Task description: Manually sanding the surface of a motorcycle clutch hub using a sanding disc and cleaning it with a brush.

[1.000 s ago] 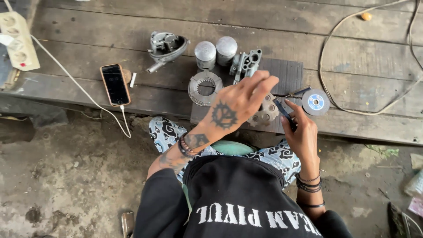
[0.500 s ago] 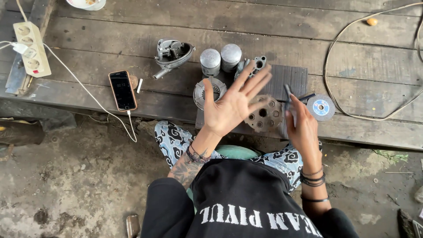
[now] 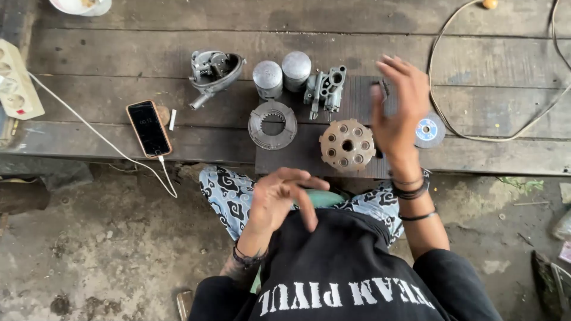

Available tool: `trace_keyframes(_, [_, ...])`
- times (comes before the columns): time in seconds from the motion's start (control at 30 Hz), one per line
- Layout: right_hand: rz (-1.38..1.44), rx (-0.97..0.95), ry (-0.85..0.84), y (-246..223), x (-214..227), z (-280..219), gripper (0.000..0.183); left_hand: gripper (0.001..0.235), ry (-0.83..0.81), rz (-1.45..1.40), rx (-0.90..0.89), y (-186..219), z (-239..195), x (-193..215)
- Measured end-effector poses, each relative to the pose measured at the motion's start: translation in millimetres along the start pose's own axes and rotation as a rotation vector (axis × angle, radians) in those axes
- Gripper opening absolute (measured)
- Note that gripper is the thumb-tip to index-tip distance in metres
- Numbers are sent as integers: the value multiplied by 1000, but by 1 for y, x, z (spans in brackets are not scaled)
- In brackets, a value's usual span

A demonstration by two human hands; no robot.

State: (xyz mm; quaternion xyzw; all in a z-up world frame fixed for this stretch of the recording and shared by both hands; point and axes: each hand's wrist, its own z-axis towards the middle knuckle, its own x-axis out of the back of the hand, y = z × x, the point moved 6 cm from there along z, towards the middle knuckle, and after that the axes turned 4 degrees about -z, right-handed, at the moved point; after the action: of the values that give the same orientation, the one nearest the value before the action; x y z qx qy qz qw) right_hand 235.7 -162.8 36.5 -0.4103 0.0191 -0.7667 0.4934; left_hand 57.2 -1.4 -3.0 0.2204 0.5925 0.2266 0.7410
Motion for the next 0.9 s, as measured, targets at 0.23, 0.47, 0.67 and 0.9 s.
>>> trace_keyframes(0.23, [-522, -348, -617, 115, -48, -77, 36, 55, 386, 1377, 198, -82, 14, 91])
trace_keyframes(0.47, [-592, -338, -731, 108, -59, -86, 30, 40, 362, 1259, 112, -89, 41, 94])
trace_keyframes(0.67, [-94, -364, -349, 46, 24, -56, 38, 40, 306, 1390, 14, -85, 65, 88])
trace_keyframes(0.9, [-177, -326, -649, 22, 6, -95, 29, 72, 309, 1194, 143, -104, 57, 86])
